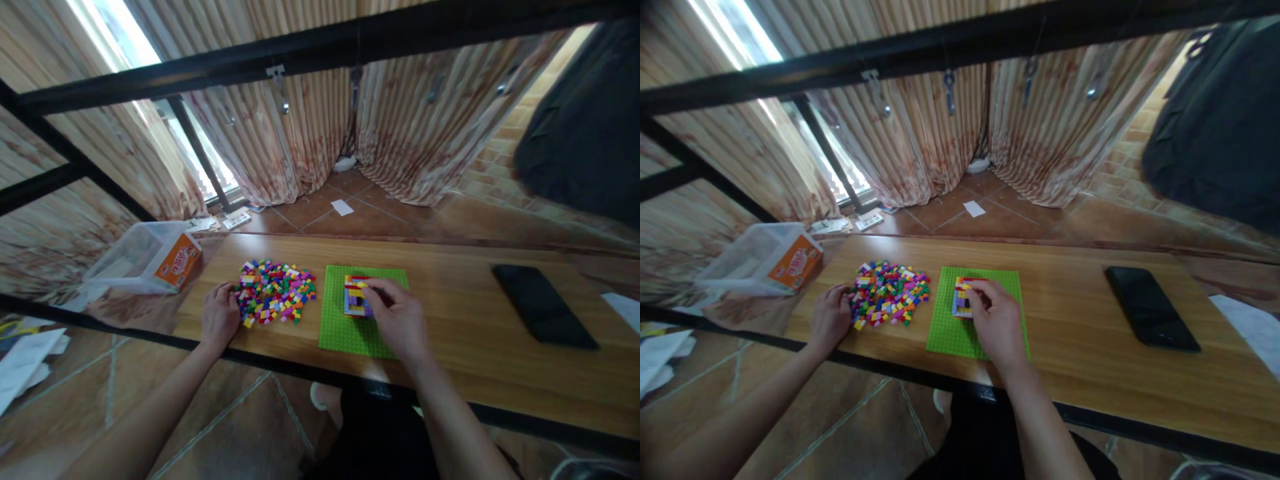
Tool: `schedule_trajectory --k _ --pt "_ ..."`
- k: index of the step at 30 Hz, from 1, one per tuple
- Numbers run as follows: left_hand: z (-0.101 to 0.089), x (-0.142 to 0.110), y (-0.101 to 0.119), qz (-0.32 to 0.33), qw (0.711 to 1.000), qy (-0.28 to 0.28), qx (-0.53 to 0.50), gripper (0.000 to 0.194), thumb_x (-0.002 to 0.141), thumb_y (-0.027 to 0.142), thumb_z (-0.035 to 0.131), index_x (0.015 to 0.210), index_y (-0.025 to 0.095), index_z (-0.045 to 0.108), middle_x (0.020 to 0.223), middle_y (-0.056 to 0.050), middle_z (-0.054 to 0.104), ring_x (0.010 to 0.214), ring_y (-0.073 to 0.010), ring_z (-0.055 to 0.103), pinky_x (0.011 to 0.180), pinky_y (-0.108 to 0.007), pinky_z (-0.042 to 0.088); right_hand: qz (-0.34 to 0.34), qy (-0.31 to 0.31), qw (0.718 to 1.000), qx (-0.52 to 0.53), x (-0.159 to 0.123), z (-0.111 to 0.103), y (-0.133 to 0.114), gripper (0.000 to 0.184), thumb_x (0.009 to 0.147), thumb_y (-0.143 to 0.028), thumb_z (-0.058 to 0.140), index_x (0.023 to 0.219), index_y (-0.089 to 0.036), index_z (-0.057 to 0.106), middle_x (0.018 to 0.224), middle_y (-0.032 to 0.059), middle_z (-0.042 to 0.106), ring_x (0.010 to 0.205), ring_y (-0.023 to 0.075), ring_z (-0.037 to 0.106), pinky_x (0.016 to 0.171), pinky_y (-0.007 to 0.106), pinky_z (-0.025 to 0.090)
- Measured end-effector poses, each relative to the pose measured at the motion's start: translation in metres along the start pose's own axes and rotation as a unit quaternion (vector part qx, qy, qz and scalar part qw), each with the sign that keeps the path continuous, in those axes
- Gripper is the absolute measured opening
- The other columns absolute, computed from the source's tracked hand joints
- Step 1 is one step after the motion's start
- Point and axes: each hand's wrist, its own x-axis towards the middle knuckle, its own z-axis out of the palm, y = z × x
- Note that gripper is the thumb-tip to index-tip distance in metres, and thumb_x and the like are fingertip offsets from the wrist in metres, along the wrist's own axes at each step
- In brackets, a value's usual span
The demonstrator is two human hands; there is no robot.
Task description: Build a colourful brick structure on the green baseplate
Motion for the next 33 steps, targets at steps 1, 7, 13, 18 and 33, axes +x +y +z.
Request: schedule_trajectory --k 1,7,13,18,33 --pt "0.000 0.000 0.001 -0.005 1.000 -0.002 -0.001 0.034 0.089 0.024 0.039 0.105 0.013 0.066 0.118 -0.018 0.068 0.120 -0.0304 0.058 0.108 -0.048 0.042 -0.030 -0.036 0.999 -0.010 -0.006 0.010 -0.006 0.022 0.093 -0.035 0.056 0.095 -0.021 0.074 0.095 0.0065 0.074 0.082 0.0191 0.068 0.075 0.032 0.051" --pt "0.000 -0.004 0.004 -0.006 1.000 0.002 -0.014 0.034 0.092 0.024 0.039 0.108 0.014 0.066 0.119 -0.017 0.067 0.118 -0.0307 0.057 0.107 -0.049 0.043 -0.128 -0.161 0.971 -0.125 -0.033 0.068 -0.011 0.021 0.095 -0.020 0.050 0.091 -0.021 0.071 0.092 0.0062 0.073 0.085 0.0186 0.067 0.078 0.029 0.048" --pt "0.001 -0.007 0.006 -0.012 0.999 0.008 -0.029 0.033 0.093 0.024 0.039 0.109 0.013 0.066 0.120 -0.017 0.067 0.117 -0.0308 0.057 0.108 -0.048 0.043 -0.118 -0.140 0.967 -0.175 -0.036 0.090 0.001 0.025 0.095 -0.017 0.048 0.104 -0.019 0.071 0.098 0.0085 0.071 0.089 0.0203 0.067 0.079 0.031 0.050" --pt "0.001 -0.009 0.007 -0.013 0.999 0.007 -0.038 0.033 0.095 0.025 0.039 0.109 0.014 0.066 0.120 -0.016 0.066 0.118 -0.0302 0.056 0.107 -0.047 0.043 -0.171 -0.170 0.959 -0.151 -0.043 0.091 -0.002 0.025 0.098 -0.023 0.049 0.107 -0.023 0.073 0.104 0.0064 0.070 0.090 0.0170 0.067 0.077 0.027 0.051" --pt "-0.001 -0.008 0.008 -0.008 1.000 0.004 -0.024 0.035 0.094 0.026 0.038 0.111 0.013 0.066 0.121 -0.017 0.065 0.119 -0.0306 0.055 0.107 -0.047 0.042 -0.203 -0.250 0.907 -0.270 -0.044 0.097 -0.012 0.018 0.098 -0.019 0.052 0.100 -0.021 0.069 0.098 0.0059 0.068 0.090 0.0180 0.064 0.073 0.026 0.047"
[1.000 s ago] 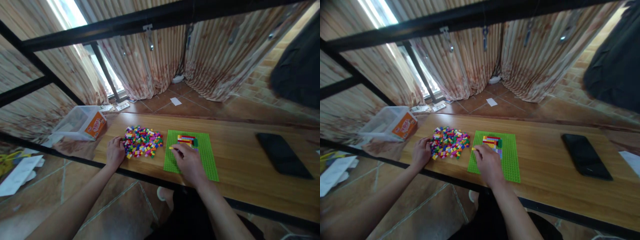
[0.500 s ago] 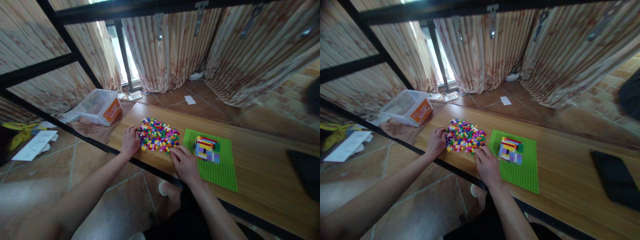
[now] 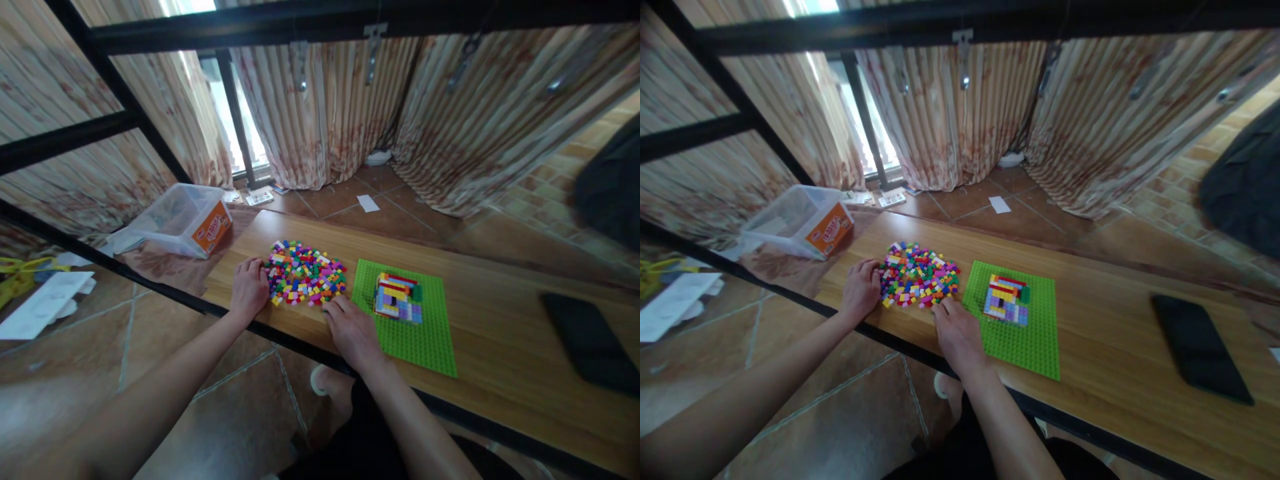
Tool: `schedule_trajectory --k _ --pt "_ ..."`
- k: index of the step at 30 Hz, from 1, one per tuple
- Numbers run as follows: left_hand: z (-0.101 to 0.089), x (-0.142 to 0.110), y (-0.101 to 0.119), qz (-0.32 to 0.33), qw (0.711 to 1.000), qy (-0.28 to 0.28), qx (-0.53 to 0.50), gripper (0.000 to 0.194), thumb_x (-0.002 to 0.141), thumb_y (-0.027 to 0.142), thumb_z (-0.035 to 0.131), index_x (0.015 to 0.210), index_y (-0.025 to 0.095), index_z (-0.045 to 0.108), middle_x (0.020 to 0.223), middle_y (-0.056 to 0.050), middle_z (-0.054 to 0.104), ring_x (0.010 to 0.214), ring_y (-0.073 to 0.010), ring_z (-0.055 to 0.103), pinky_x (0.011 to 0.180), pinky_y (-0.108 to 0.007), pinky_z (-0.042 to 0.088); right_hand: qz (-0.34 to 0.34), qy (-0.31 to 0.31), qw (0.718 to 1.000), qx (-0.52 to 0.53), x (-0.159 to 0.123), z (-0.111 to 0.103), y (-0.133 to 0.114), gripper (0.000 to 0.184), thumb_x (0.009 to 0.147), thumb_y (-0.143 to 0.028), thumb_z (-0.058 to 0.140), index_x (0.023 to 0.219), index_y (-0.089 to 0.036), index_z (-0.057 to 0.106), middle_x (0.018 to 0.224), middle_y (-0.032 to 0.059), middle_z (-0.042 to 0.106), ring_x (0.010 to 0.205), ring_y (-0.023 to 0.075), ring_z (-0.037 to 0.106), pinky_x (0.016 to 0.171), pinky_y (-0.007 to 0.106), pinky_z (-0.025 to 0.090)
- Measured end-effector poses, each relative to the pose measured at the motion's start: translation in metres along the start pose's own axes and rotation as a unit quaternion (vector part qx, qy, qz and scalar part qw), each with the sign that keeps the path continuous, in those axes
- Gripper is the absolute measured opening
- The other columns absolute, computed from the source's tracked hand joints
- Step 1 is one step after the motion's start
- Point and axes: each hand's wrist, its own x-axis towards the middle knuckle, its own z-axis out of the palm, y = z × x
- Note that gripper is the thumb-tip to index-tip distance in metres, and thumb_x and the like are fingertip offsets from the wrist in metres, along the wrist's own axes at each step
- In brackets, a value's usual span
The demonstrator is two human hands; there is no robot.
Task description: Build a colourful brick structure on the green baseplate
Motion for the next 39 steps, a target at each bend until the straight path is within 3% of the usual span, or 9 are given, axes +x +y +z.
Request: schedule_trajectory --k 3,7,11,13,15,18,25,31,39 --pt "0.000 0.002 -0.001 0.001 1.000 -0.003 0.001 0.034 0.093 0.026 0.038 0.109 0.014 0.066 0.119 -0.017 0.066 0.119 -0.0307 0.056 0.108 -0.047 0.041 0.012 0.035 0.997 0.074 0.003 -0.011 -0.002 0.015 0.096 -0.017 0.053 0.096 -0.021 0.067 0.097 0.0062 0.069 0.091 0.0183 0.065 0.077 0.027 0.049" --pt "0.000 0.004 -0.004 0.013 1.000 0.002 0.000 0.033 0.091 0.027 0.039 0.106 0.016 0.066 0.119 -0.016 0.067 0.118 -0.0307 0.056 0.107 -0.047 0.041 0.039 0.141 0.969 0.199 0.006 -0.043 0.008 0.016 0.096 -0.021 0.052 0.096 -0.021 0.069 0.092 0.0052 0.071 0.087 0.0176 0.066 0.079 0.029 0.051" --pt "0.000 0.005 -0.005 0.013 1.000 0.001 0.010 0.035 0.091 0.028 0.038 0.108 0.015 0.066 0.120 -0.017 0.066 0.118 -0.0317 0.056 0.107 -0.048 0.041 0.143 0.257 0.922 0.252 -0.002 -0.074 0.050 0.024 0.093 -0.030 0.055 0.108 -0.022 0.072 0.099 0.0064 0.073 0.087 0.0189 0.068 0.080 0.033 0.053" --pt "0.000 0.005 -0.006 0.014 1.000 -0.003 0.018 0.036 0.092 0.029 0.037 0.108 0.014 0.066 0.120 -0.018 0.066 0.118 -0.0319 0.057 0.107 -0.047 0.042 0.213 0.299 0.895 0.255 -0.011 -0.081 0.080 0.027 0.089 -0.035 0.057 0.104 -0.020 0.074 0.100 0.0083 0.074 0.089 0.0210 0.068 0.081 0.035 0.053" --pt "0.001 0.006 -0.007 0.019 1.000 -0.003 0.024 0.037 0.092 0.030 0.037 0.108 0.014 0.066 0.119 -0.017 0.067 0.118 -0.0317 0.057 0.107 -0.047 0.042 0.288 0.317 0.862 0.270 -0.020 -0.081 0.107 0.032 0.086 -0.038 0.058 0.104 -0.017 0.074 0.094 0.0093 0.075 0.079 0.0209 0.069 0.076 0.037 0.054" --pt "0.002 0.008 -0.008 0.029 0.999 0.001 0.032 0.037 0.091 0.030 0.037 0.107 0.014 0.066 0.118 -0.018 0.068 0.119 -0.0316 0.058 0.107 -0.047 0.042 0.337 0.327 0.830 0.301 -0.027 -0.076 0.131 0.034 0.081 -0.040 0.062 0.099 -0.015 0.076 0.090 0.0097 0.077 0.078 0.0220 0.069 0.077 0.038 0.054" --pt "0.003 0.009 -0.010 0.028 0.999 -0.004 0.035 0.037 0.091 0.031 0.037 0.107 0.014 0.066 0.117 -0.018 0.068 0.121 -0.0322 0.057 0.108 -0.047 0.041 0.333 0.281 0.831 0.346 -0.017 -0.058 0.134 0.030 0.074 -0.039 0.066 0.093 -0.020 0.079 0.095 0.0077 0.079 0.091 0.0232 0.070 0.088 0.040 0.052" --pt "0.003 0.008 -0.010 0.035 0.999 0.008 0.034 0.037 0.091 0.032 0.036 0.106 0.016 0.066 0.116 -0.017 0.068 0.119 -0.0323 0.057 0.107 -0.048 0.042 0.363 0.253 0.800 0.405 -0.014 -0.053 0.140 0.036 0.068 -0.044 0.067 0.091 -0.018 0.079 0.090 0.0075 0.078 0.079 0.0200 0.067 0.070 0.032 0.051" --pt "0.001 0.007 -0.007 0.030 0.999 0.002 0.030 0.037 0.090 0.032 0.037 0.106 0.016 0.066 0.117 -0.017 0.068 0.118 -0.0323 0.058 0.106 -0.047 0.042 0.401 0.257 0.769 0.425 -0.008 -0.059 0.132 0.035 0.063 -0.042 0.066 0.082 -0.017 0.079 0.072 0.0047 0.074 0.062 0.0165 0.060 0.056 0.028 0.045"
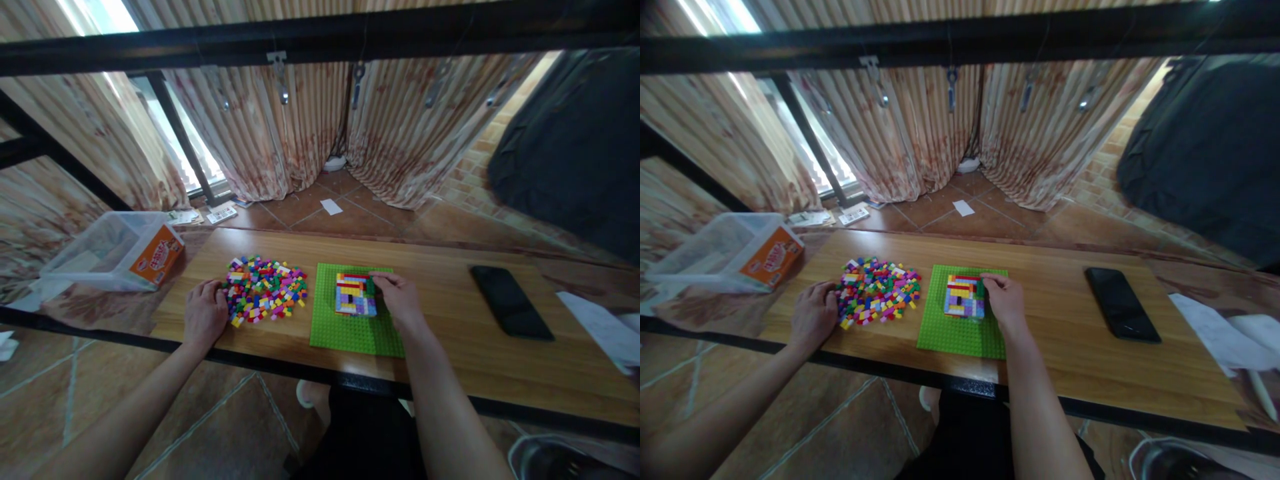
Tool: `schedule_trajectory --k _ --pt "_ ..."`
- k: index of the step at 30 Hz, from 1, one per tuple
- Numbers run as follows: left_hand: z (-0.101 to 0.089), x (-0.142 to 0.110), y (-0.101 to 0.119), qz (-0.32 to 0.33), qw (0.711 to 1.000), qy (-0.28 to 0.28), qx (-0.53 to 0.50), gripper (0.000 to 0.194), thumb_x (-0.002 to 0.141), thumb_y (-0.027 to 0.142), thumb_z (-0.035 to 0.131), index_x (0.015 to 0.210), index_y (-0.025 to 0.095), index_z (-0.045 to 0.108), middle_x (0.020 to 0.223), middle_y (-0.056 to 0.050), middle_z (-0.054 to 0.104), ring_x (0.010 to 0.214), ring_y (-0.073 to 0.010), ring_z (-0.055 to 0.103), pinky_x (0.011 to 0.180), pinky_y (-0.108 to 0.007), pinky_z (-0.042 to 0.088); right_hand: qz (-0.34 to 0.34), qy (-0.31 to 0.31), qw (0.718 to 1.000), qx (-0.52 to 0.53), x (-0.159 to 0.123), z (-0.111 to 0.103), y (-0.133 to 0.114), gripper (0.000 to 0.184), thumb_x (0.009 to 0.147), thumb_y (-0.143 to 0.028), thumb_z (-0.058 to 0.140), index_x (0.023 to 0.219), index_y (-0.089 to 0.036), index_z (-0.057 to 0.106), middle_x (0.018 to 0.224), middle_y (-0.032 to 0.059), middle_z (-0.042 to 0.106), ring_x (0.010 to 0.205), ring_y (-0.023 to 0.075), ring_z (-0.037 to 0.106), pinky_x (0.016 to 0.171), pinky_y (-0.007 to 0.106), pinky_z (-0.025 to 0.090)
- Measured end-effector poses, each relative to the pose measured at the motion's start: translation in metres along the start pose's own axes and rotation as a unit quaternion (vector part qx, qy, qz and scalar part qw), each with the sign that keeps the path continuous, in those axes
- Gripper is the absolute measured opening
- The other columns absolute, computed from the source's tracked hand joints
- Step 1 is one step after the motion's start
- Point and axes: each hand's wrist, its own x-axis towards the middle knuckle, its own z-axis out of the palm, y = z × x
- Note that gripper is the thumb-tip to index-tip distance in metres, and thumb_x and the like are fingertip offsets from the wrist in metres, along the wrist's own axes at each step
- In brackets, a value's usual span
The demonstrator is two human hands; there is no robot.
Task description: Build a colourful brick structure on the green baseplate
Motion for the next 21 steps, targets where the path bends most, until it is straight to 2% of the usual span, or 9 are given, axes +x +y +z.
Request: schedule_trajectory --k 3,12,21 --pt "-0.0005 0.0000 0.0003 0.003 1.000 -0.004 0.005 0.038 0.090 0.031 0.036 0.106 0.014 0.066 0.117 -0.019 0.068 0.118 -0.0333 0.058 0.106 -0.048 0.042 0.015 -0.003 1.000 0.012 0.0002 0.0001 -0.0020 0.034 0.061 -0.041 0.067 0.082 -0.017 0.079 0.070 0.0043 0.073 0.061 0.0162 0.060 0.054 0.027 0.044" --pt "0.0021 -0.0015 0.0000 -0.007 1.000 0.011 -0.004 0.035 0.090 0.031 0.038 0.106 0.018 0.066 0.115 -0.014 0.068 0.117 -0.0310 0.058 0.107 -0.046 0.041 0.031 0.009 0.999 0.020 0.0034 0.0018 -0.0037 0.029 0.058 -0.037 0.067 0.075 -0.016 0.078 0.065 0.0041 0.072 0.056 0.0151 0.059 0.049 0.025 0.043" --pt "0.0002 -0.0017 0.0021 -0.007 1.000 0.002 -0.001 0.038 0.091 0.030 0.036 0.109 0.014 0.066 0.118 -0.018 0.067 0.118 -0.0327 0.057 0.107 -0.048 0.041 0.020 0.020 0.999 0.044 -0.0025 0.0025 -0.0035 0.031 0.057 -0.039 0.072 0.076 -0.016 0.078 0.068 0.0038 0.073 0.058 0.0155 0.060 0.050 0.026 0.045"
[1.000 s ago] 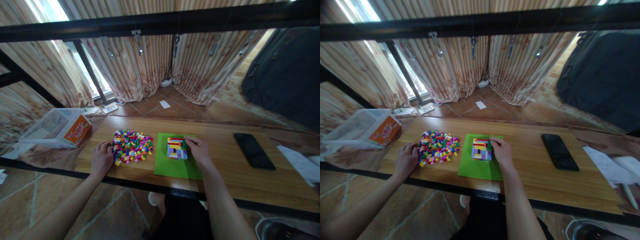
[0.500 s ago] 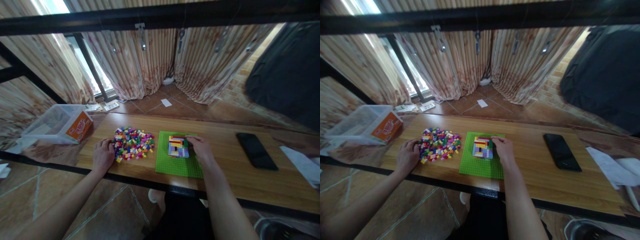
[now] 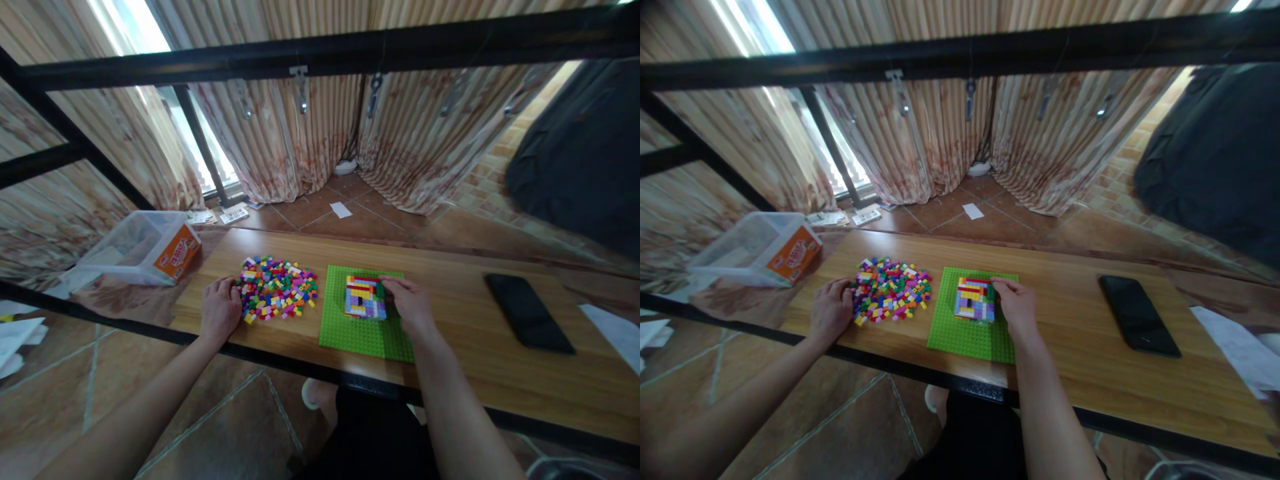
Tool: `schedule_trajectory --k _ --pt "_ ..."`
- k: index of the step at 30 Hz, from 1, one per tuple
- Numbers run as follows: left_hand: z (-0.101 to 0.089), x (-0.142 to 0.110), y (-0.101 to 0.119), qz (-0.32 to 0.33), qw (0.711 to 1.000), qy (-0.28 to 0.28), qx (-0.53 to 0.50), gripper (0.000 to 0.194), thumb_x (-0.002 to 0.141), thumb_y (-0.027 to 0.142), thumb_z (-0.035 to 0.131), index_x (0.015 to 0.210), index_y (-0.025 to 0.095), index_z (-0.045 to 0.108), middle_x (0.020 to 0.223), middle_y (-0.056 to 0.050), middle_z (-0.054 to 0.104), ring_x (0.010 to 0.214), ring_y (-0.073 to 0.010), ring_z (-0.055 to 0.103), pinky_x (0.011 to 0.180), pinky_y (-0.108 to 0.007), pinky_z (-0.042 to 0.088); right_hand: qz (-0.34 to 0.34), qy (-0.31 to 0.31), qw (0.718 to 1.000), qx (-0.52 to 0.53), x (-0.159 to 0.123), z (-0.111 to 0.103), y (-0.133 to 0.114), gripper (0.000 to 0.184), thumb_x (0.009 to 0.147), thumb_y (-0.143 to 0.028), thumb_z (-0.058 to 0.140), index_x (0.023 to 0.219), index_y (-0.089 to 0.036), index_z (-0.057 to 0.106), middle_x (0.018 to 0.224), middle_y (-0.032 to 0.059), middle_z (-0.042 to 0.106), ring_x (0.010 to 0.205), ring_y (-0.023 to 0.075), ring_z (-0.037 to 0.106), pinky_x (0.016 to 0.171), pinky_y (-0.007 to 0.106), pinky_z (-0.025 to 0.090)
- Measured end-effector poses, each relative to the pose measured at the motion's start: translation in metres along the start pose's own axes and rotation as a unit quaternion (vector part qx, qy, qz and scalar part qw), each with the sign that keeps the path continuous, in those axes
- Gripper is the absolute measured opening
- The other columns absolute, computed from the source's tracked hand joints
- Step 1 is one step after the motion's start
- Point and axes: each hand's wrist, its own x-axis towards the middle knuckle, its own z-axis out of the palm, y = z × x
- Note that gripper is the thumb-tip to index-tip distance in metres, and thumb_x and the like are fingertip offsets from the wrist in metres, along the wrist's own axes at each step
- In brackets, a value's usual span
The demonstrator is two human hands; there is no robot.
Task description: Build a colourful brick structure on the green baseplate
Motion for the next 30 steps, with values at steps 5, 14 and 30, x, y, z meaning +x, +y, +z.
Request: schedule_trajectory --k 5,14,30 --pt "-0.001 0.000 0.003 -0.006 1.000 -0.009 -0.001 0.036 0.092 0.029 0.038 0.109 0.013 0.066 0.119 -0.019 0.066 0.119 -0.0327 0.056 0.108 -0.048 0.041 -0.023 0.046 0.997 0.052 0.000 -0.007 0.005 0.034 0.060 -0.042 0.075 0.082 -0.017 0.076 0.074 0.0036 0.073 0.063 0.0164 0.064 0.054 0.027 0.049" --pt "-0.003 -0.004 0.008 -0.018 1.000 -0.011 -0.003 0.033 0.095 0.027 0.039 0.110 0.013 0.066 0.118 -0.016 0.066 0.116 -0.0302 0.057 0.107 -0.045 0.042 -0.360 -0.023 0.922 -0.143 -0.072 0.026 -0.012 0.021 0.091 -0.034 0.059 0.094 -0.020 0.074 0.094 0.0071 0.075 0.086 0.0197 0.070 0.078 0.033 0.055" --pt "-0.003 -0.005 0.007 -0.013 1.000 -0.007 0.011 0.034 0.095 0.027 0.039 0.112 0.013 0.065 0.119 -0.016 0.066 0.115 -0.0312 0.057 0.106 -0.046 0.043 -0.408 -0.182 0.804 -0.393 -0.095 0.088 0.031 0.026 0.098 -0.020 0.049 0.109 -0.021 0.072 0.104 0.0101 0.068 0.095 0.0220 0.062 0.085 0.034 0.050"
